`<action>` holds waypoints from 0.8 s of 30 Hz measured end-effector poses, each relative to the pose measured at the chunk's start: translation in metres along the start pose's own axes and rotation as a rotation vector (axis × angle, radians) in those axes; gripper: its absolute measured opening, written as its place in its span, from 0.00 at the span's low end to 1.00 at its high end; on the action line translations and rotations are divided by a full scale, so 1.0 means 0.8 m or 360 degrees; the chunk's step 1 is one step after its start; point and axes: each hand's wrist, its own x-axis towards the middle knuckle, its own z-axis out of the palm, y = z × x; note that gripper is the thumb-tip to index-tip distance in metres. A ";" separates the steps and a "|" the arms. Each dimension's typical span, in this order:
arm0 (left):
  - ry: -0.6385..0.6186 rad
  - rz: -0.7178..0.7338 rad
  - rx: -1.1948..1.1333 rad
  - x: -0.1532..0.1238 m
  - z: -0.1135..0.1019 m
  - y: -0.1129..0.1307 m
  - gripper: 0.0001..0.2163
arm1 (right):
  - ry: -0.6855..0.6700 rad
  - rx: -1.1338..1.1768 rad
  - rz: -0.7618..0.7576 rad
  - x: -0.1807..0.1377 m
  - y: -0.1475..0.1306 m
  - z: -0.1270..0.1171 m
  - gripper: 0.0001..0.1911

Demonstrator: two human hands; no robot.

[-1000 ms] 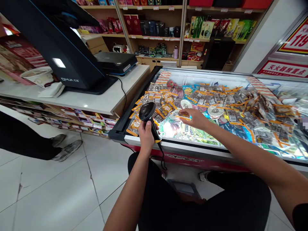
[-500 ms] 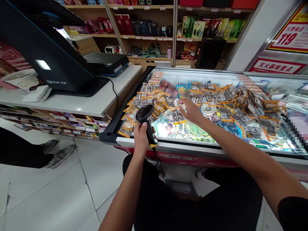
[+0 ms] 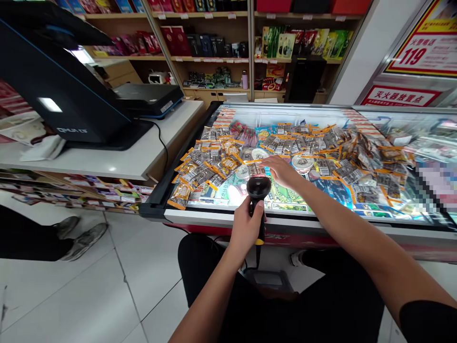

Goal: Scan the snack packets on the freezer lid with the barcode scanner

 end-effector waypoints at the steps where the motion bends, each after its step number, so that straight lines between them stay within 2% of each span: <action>1: -0.0009 0.0000 0.0006 0.000 -0.001 0.000 0.17 | 0.0004 0.0001 0.0001 0.000 0.000 0.000 0.28; 6: -0.0047 -0.0010 0.0020 0.003 -0.005 0.003 0.18 | 0.0000 -0.0015 0.0044 0.001 -0.005 -0.002 0.26; 9: 0.0005 -0.0013 -0.0056 0.017 -0.020 0.007 0.18 | 0.0016 -0.0154 0.0159 0.002 -0.011 -0.009 0.22; 12: 0.0087 -0.0005 -0.0219 0.044 -0.053 0.012 0.19 | 0.0060 -0.0394 0.0397 0.004 -0.006 -0.019 0.21; 15: 0.0162 0.0105 -0.0404 0.068 -0.094 0.010 0.21 | 0.0110 -0.0618 0.0596 0.008 0.014 -0.028 0.22; 19: 0.0223 0.0191 -0.0655 0.078 -0.133 -0.004 0.23 | 0.0129 -0.0770 0.0761 0.023 0.029 -0.037 0.19; 22: 0.0309 0.0267 -0.0755 0.076 -0.144 -0.014 0.24 | 0.0200 -0.0708 0.0661 0.049 0.007 -0.032 0.24; 24: 0.0362 0.0289 -0.0773 0.074 -0.145 -0.017 0.24 | 0.0114 -0.0536 0.0389 0.071 -0.022 -0.018 0.25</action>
